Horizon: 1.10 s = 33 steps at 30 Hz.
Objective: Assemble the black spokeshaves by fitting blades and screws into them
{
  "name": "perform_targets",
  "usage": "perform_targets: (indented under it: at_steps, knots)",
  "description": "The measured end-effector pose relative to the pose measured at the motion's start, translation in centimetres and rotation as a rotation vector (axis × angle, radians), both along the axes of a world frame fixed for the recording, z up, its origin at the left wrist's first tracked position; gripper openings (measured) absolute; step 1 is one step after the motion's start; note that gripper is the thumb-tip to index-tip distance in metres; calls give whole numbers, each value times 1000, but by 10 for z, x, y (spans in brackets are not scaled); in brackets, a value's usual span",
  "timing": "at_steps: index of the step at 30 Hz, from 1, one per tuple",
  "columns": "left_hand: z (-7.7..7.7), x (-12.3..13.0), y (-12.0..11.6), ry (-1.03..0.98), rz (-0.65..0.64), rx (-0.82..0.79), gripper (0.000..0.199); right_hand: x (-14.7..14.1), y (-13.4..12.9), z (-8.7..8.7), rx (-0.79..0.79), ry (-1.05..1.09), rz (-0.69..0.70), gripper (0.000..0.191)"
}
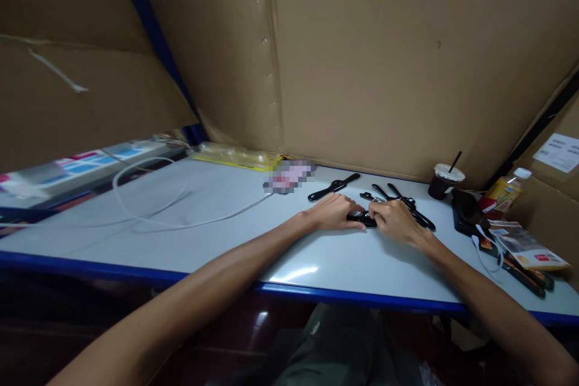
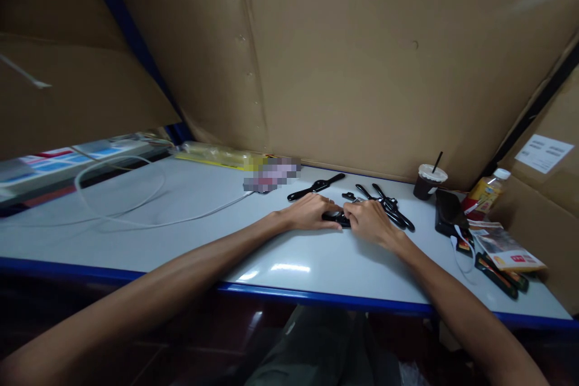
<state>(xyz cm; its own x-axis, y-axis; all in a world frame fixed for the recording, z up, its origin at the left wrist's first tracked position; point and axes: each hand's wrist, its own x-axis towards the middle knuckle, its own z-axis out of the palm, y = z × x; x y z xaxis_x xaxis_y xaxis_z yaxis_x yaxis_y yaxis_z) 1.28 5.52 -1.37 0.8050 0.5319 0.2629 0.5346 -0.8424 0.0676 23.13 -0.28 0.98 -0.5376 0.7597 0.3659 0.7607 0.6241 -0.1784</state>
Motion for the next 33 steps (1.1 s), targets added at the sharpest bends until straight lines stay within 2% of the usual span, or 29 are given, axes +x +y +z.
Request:
perform_targets:
  at_steps: [3,7,11,22,29,33]
  knots:
    - [0,0,0,-8,-1,1,55,1,0,1,7,16,-21,26]
    - [0,0,0,-13,-10,-11,52,-2,-2,2,-62,64,83,29]
    - [-1,0,1,-40,-33,-3,50,-4,-4,3,-98,60,112,29]
    - [1,0,-1,-15,-7,-22,54,-1,-3,8,-90,-21,45,27]
    - [1,1,-2,-17,4,-7,57,1,1,3,1,16,-135,21]
    - [1,0,-2,-26,-12,0,56,-2,1,-2,-41,6,-68,10]
